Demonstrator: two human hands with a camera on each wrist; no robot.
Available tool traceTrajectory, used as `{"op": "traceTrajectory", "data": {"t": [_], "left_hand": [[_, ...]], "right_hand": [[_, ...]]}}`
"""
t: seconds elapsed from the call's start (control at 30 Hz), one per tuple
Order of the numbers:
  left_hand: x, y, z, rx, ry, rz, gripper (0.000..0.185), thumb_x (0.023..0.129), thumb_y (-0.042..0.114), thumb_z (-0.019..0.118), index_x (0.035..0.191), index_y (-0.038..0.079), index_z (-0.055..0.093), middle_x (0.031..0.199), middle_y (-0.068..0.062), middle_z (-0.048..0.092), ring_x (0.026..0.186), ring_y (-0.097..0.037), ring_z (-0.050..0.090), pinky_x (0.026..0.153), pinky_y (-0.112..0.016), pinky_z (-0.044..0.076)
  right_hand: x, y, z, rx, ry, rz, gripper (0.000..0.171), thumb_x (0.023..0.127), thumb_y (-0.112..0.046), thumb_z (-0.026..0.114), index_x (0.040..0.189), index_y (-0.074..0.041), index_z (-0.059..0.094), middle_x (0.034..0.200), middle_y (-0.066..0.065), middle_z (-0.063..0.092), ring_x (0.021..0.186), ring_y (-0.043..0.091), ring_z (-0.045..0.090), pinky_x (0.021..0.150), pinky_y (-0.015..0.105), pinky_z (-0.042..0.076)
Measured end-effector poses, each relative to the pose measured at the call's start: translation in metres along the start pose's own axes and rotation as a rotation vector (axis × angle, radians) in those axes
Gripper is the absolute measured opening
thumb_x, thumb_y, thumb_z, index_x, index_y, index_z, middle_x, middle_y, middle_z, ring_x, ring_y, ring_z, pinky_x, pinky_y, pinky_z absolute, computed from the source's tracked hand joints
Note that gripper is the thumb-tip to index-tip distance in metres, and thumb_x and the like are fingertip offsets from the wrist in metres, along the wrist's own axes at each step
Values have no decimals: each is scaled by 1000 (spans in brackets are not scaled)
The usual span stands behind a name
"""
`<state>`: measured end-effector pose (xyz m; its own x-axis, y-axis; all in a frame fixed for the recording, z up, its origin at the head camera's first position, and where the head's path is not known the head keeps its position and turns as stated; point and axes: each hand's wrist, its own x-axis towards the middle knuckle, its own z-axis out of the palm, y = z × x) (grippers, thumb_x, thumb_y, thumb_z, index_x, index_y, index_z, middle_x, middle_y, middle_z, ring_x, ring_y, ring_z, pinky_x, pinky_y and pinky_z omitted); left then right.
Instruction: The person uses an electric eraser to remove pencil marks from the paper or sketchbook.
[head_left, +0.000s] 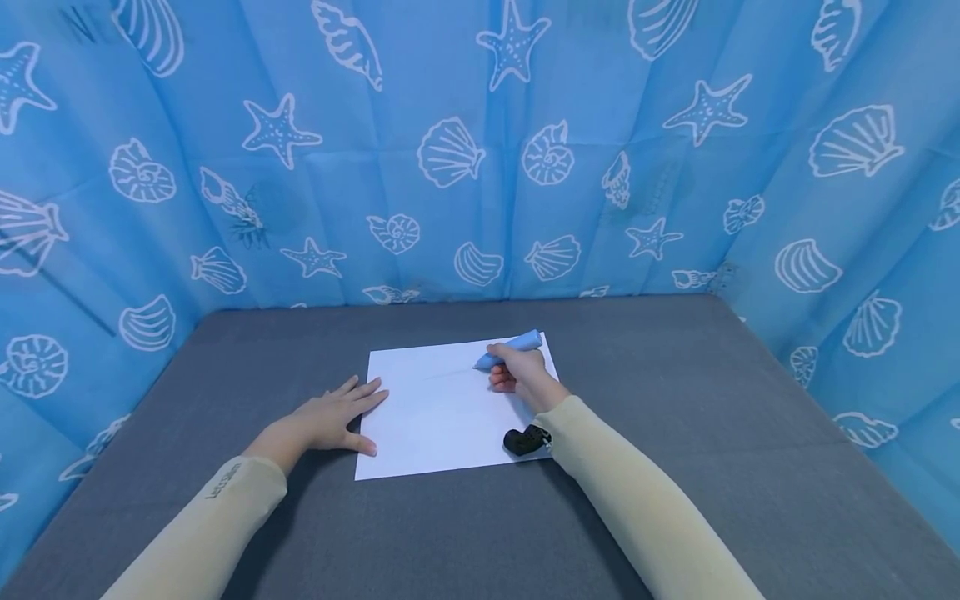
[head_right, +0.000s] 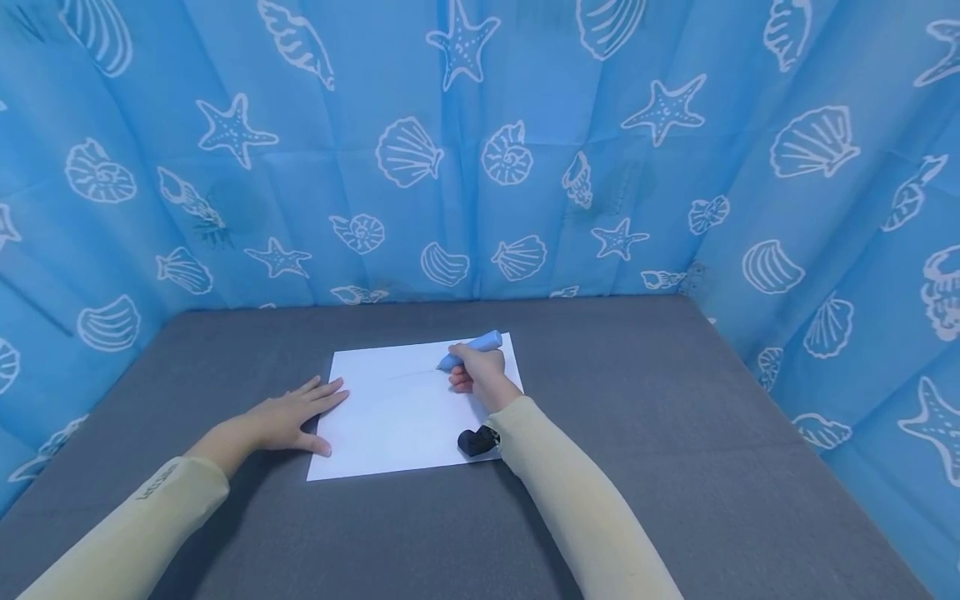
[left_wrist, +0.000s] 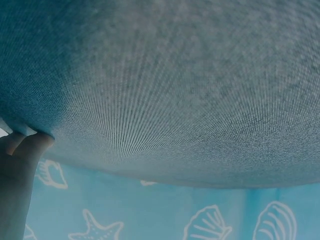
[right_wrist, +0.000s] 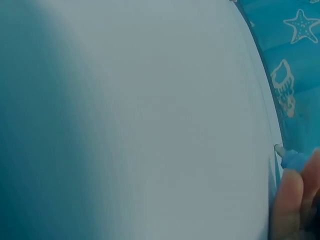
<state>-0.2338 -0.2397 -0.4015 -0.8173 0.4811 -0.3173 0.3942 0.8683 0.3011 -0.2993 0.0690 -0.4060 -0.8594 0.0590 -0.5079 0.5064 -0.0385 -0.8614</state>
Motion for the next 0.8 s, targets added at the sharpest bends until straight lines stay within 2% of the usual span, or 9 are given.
{"op": "traceTrajectory", "data": {"t": [0.63,0.8], "left_hand": [[-2,0,1,-12,18,18,101,78,65,66,154,13,27,161,-13,15,144,-46,7,102,-75,16],[-1,0,0,-8,12,10,101,78,65,67,155,14,26,161,-12,15,145,-45,7,101,-75,16]], "right_hand": [[0,1,-1,4,-22,-19,25,91,-25,68,88,-1,59,64,4,53,50,10,53,49,23,51],[0,0,-4,41,-61,-15,34,94,-33,65,88,-1,58,66,4,54,53,11,54,51,24,52]]}}
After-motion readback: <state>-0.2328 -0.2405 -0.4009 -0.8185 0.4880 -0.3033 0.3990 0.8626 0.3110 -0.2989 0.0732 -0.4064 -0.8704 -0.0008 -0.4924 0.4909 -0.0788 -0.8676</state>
